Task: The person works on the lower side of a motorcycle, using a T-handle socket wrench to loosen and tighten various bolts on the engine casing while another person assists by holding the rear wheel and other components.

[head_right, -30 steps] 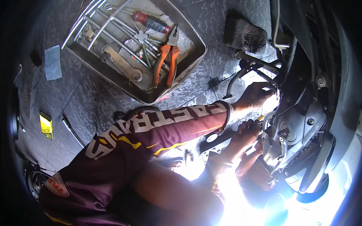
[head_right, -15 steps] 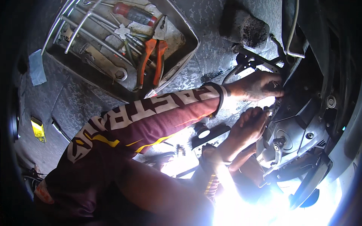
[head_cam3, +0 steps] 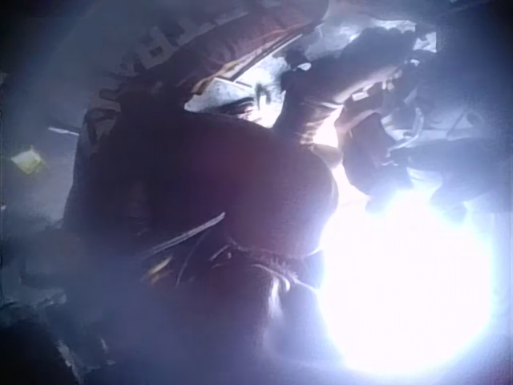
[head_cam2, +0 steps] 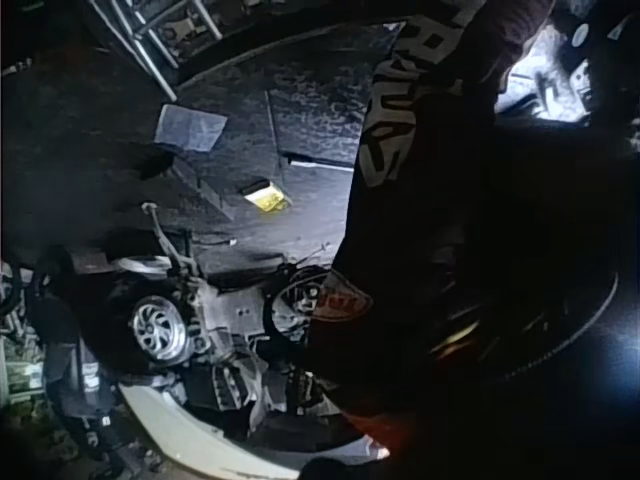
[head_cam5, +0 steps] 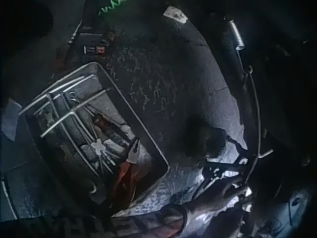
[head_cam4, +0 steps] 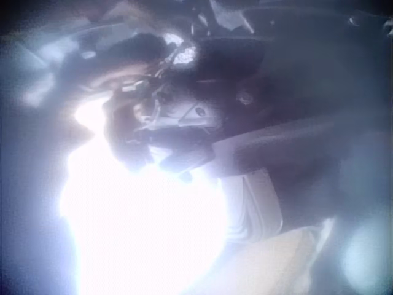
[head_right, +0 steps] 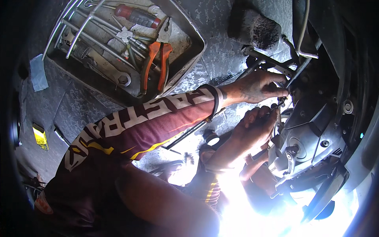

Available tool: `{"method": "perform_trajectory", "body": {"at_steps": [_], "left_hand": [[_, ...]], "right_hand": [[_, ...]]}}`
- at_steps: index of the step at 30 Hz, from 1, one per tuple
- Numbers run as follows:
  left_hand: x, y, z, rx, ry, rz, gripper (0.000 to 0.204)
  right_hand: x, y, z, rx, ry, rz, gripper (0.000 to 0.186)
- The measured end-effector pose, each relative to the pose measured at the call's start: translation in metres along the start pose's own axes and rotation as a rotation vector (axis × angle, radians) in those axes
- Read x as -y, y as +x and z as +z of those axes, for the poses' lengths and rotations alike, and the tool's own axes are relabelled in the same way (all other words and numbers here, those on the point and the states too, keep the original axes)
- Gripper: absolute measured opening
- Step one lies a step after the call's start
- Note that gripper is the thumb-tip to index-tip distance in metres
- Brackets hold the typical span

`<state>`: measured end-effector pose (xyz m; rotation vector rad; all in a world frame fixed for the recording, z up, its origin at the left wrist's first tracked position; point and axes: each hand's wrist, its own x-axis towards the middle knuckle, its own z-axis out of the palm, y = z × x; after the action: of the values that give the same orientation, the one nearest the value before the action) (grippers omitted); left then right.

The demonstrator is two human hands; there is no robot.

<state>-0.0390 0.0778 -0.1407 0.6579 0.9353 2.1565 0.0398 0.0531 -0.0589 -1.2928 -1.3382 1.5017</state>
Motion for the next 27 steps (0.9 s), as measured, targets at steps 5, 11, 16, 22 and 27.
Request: {"method": "perform_trajectory", "body": {"at_steps": [5, 11, 16, 22, 27], "left_hand": [[-0.004, 0.0, -0.004, -0.065, 0.047, 0.058, 0.029], [-0.012, -0.002, 0.0, 0.049, -0.106, -0.212, 0.032], [-0.02, 0.002, 0.001, 0.008, -0.109, -0.241, 0.04], [-0.045, 0.008, 0.004, 0.141, -0.344, -0.523, 0.037], [-0.042, 0.01, 0.002, 0.092, -0.198, -0.369, 0.038]], "right_hand": [[0.001, -0.004, 0.013, -0.048, -0.034, 0.017, 0.015], [0.006, 0.001, 0.0, -0.039, 0.024, 0.007, 0.017], [0.01, 0.009, -0.002, 0.014, 0.055, -0.003, 0.018], [0.001, 0.024, 0.024, -0.28, 0.142, -0.179, 0.018], [-0.009, 0.027, 0.024, -0.329, 0.153, -0.262, 0.027]]}}
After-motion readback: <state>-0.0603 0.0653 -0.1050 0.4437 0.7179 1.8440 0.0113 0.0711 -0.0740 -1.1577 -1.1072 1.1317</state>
